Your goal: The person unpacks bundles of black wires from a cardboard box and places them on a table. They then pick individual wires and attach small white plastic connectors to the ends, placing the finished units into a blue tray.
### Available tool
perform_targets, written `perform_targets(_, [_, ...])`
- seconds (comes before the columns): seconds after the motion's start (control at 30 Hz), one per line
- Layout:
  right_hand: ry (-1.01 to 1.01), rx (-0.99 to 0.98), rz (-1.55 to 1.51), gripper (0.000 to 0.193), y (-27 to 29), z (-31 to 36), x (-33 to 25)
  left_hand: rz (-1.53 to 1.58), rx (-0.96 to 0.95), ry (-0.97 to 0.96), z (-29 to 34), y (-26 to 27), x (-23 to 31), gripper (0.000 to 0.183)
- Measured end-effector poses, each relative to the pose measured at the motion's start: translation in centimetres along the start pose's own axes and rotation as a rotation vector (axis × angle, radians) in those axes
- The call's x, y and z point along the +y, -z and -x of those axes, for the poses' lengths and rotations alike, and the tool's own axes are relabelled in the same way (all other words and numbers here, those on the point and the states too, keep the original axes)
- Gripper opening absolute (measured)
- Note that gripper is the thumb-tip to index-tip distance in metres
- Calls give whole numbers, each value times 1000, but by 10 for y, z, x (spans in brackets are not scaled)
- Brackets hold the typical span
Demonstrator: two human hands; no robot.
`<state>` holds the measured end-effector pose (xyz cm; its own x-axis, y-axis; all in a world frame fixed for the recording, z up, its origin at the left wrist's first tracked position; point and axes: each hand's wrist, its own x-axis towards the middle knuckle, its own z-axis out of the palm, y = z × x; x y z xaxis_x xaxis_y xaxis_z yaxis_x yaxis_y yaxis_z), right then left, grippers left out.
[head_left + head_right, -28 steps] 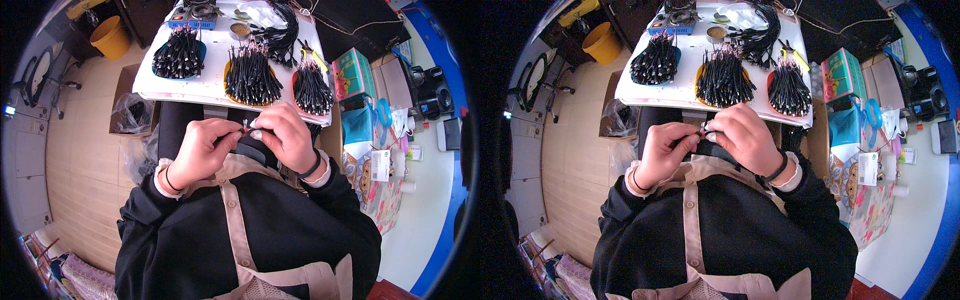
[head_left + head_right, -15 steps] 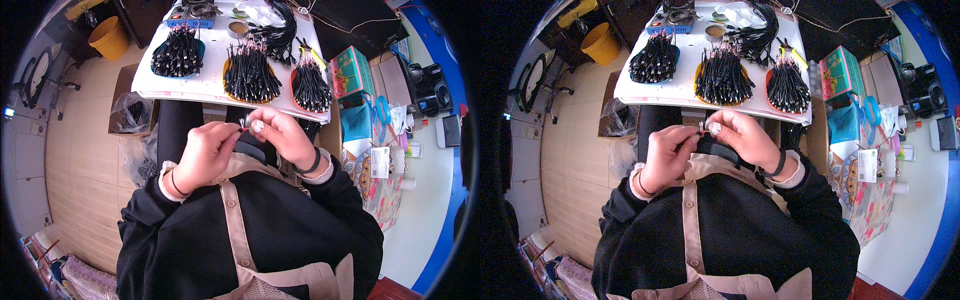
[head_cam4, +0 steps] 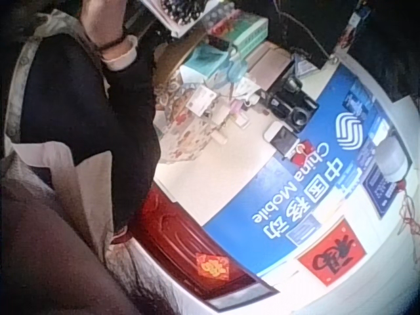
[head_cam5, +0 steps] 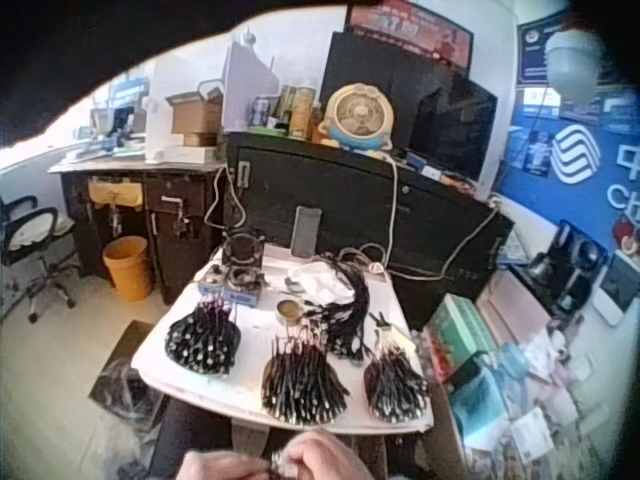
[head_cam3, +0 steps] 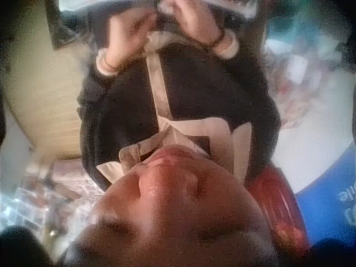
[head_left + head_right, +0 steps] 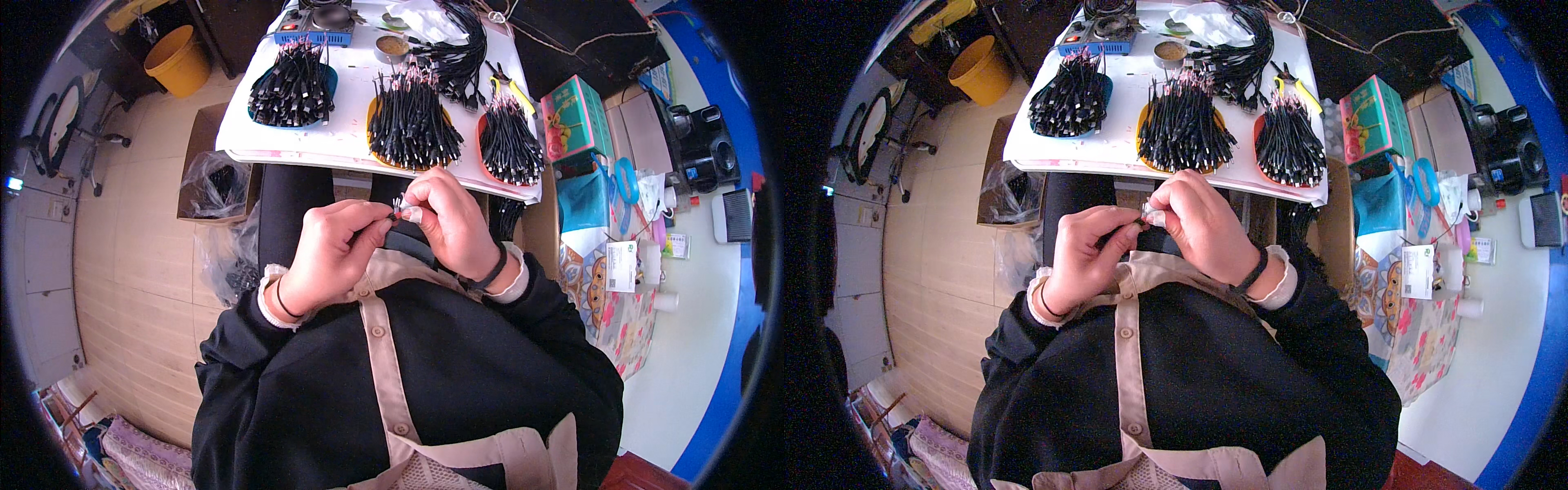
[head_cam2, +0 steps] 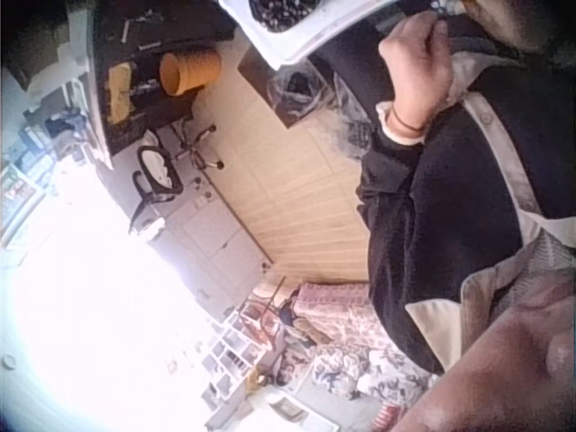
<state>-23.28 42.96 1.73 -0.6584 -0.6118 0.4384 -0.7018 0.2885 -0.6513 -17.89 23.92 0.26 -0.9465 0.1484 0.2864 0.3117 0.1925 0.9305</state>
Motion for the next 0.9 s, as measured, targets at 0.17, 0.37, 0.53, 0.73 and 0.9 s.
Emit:
perform_targets(0.17, [-28, -90, -180, 28, 21, -4, -5, 568, -194, 272, 3, 12, 2, 11])
perform_targets(0.37, [211, -137, -73, 18, 21, -8, -10, 633, -323, 277, 0, 14, 1, 10])
perform_targets(0.53, [217, -146, -127, 11, 21, -2, -3, 752, -242, 318, 3, 7, -1, 9])
perform_targets(0.73, [45, 20, 13, 7, 33, 0, 26, 818, -151, 152, 3, 11, -9, 7])
perform_targets(0.9, [-89, -69, -246, 28, 26, 8, 13, 725, -190, 171, 3, 9, -12, 7])
